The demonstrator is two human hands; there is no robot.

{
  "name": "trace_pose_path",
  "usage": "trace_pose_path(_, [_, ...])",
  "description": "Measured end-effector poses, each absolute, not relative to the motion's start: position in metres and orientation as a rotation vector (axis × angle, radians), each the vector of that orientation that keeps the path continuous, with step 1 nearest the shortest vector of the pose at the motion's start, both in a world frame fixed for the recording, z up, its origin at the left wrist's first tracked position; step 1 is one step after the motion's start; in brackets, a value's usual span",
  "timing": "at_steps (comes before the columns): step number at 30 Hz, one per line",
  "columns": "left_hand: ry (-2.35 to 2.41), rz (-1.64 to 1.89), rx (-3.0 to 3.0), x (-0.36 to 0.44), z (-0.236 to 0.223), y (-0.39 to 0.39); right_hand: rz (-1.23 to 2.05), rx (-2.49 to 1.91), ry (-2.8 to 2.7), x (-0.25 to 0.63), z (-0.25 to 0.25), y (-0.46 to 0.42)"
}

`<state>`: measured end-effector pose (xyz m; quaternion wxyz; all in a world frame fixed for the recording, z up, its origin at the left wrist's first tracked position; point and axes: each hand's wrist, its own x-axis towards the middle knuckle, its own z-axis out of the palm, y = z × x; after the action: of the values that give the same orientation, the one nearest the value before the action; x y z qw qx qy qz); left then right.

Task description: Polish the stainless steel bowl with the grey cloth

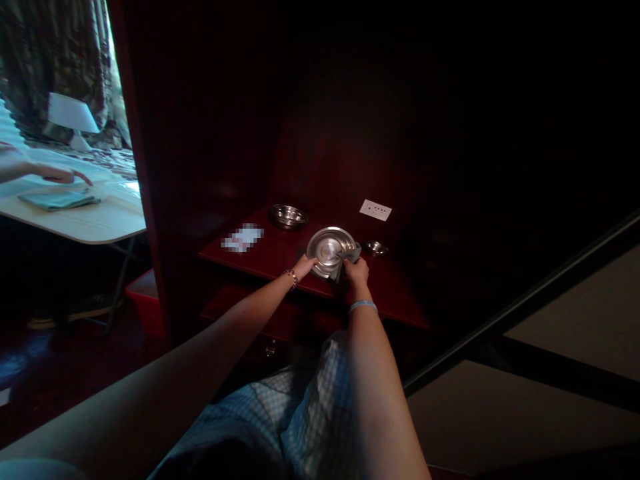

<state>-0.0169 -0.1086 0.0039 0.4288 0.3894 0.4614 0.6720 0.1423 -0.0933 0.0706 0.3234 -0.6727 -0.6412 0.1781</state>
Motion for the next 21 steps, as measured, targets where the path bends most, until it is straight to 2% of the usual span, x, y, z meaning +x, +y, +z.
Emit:
trace_pose_path(8, [1.162,1.693,0.918,-0.018,0.005,-0.113,0.430,-1.818,-1.645,0.136,0.086,-0.112])
trace_pose_path(21, [1.039,1.705,1.236,-0.017,0.018,-0.130,0.493,-1.626,-1.638,0.136,0.068,-0.090])
